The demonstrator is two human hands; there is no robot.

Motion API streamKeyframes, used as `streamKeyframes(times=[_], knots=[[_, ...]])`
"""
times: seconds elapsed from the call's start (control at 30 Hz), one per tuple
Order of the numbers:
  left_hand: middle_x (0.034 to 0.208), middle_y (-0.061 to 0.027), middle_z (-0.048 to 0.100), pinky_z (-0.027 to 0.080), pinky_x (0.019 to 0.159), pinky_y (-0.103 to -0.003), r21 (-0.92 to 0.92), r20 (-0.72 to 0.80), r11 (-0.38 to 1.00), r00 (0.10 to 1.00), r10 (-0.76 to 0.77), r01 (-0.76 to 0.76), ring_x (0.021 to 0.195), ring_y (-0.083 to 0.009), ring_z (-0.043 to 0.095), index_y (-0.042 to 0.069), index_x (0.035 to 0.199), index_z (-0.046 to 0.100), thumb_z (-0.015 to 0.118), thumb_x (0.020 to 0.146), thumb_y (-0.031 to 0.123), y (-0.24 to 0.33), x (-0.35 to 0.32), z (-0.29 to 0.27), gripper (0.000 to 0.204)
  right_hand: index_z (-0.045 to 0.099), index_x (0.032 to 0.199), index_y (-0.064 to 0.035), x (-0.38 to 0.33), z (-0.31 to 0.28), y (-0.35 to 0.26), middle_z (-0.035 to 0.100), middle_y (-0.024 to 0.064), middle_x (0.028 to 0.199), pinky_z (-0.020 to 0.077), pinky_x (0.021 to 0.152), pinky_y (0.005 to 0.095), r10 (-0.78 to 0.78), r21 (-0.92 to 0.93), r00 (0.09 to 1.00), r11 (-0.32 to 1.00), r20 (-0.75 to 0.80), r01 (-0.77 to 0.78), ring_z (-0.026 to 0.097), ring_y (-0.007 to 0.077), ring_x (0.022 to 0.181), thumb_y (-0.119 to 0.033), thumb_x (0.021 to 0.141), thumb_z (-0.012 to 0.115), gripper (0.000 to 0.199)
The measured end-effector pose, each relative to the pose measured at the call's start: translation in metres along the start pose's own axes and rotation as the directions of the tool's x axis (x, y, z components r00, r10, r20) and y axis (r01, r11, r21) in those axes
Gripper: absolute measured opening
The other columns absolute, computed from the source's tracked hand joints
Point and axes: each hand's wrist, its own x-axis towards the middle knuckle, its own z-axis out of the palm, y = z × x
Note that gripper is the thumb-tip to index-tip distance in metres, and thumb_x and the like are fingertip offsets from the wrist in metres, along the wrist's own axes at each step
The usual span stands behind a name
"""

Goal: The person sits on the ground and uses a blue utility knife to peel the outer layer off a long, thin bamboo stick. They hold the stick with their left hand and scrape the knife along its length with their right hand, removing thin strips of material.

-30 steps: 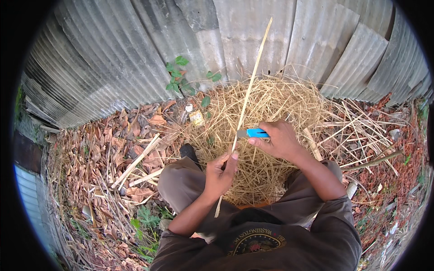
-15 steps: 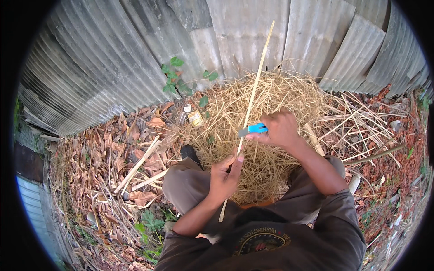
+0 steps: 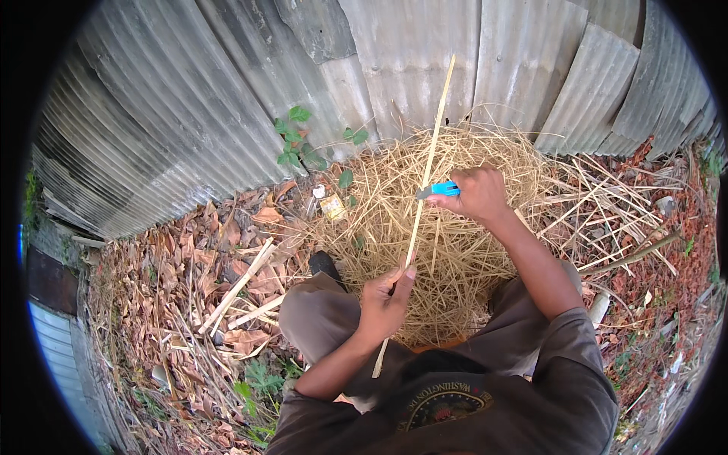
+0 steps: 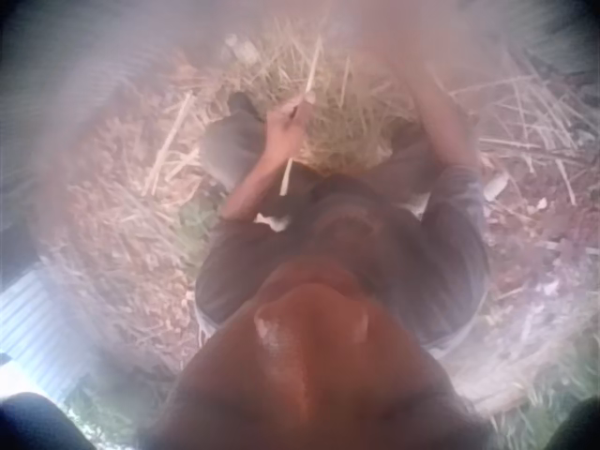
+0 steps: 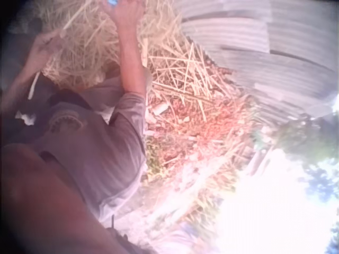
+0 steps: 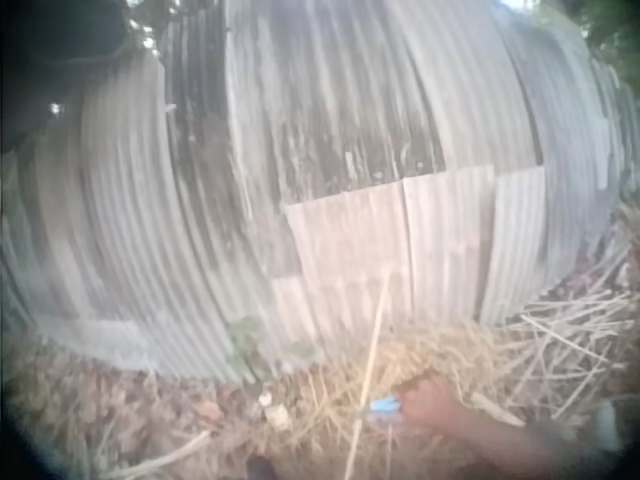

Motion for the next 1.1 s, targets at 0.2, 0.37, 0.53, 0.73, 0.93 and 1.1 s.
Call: streamKeyframes(times=[0.2,0.37,0.53,0.73,0.93,1.1], knots=[[0.066,0.0094,0.04,0.031,0.052,-0.019,0.01,0.087,1.0,0.996,0.018,-0.019,0.059,0.0,0.033,0.006,0.127,0.059,0.056,0.096,0.011,-0.007,-0.008,0.005,0.031,0.062,0.055,-0.0093,0.007,0.009,0.045,0.046,0.0036,0.039,0.0419,0.039,0.0356,0.142,-0.102,0.988,0.984,-0.068,-0.148,0.052,0.0199,0.037,-0.083,0.075,0.044,0.079],[0.068,0.0069,0.043,0.037,0.056,-0.021,0.069,0.216,0.998,0.976,-0.011,-0.005,0.062,-0.0022,0.036,0.002,0.127,0.058,0.054,0.097,0.012,0.002,-0.02,0.007,0.031,0.069,0.073,-0.0046,0.017,0.001,0.096,0.059,0.0106,0.054,0.0501,0.054,0.0431,0.557,-0.162,0.823,0.827,0.11,-0.539,0.063,0.028,0.055,-0.082,0.081,0.031,0.087],[0.069,0.0057,0.046,0.038,0.056,-0.021,0.039,0.315,0.999,0.949,-0.027,0.016,0.063,-0.0018,0.039,0.002,0.127,0.057,0.054,0.098,0.014,-0.012,-0.038,0.006,0.032,0.067,0.073,0.0014,-0.012,-0.019,0.175,0.06,0.0192,0.059,0.051,0.064,0.0468,0.77,-0.108,0.635,0.628,-0.051,-0.77,0.065,0.0366,0.064,-0.077,0.086,0.029,0.089],[0.063,0.0072,0.04,0.029,0.049,-0.018,-0.283,0.219,0.922,0.954,-0.207,0.265,0.054,-0.0004,0.035,0.004,0.129,0.057,0.052,0.1,0.017,-0.016,-0.027,-0.018,0.033,0.065,0.068,-0.0035,0.004,-0.037,0.064,0.056,0.014,0.052,0.0488,0.061,0.047,0.497,0.004,0.829,0.857,0.256,-0.515,0.061,0.0344,0.057,-0.073,0.085,0.04,0.076],[0.06,0.0069,0.039,0.028,0.046,-0.019,-0.339,0.103,0.934,0.991,-0.086,0.117,0.051,-0.0017,0.034,0.003,0.129,0.056,0.051,0.1,0.018,-0.012,-0.012,-0.013,0.033,0.054,0.054,-0.0104,-0.028,-0.028,-0.048,0.047,0.0069,0.042,0.043,0.044,0.0391,-0.075,0.177,0.974,0.983,0.214,0.037,0.054,0.0255,0.04,-0.079,0.075,0.051,0.072],[0.061,0.0064,0.042,0.028,0.046,-0.018,-0.313,0.101,0.933,0.983,-0.155,0.179,0.052,-0.0017,0.036,0.005,0.13,0.056,0.051,0.1,0.018,-0.002,-0.01,-0.012,0.033,0.06,0.054,-0.0094,-0.015,-0.021,-0.038,0.051,0.0063,0.042,0.0441,0.041,0.0364,-0.018,0.08,0.991,0.997,0.134,0.008,0.054,0.0222,0.038,-0.08,0.073,0.052,0.074]])
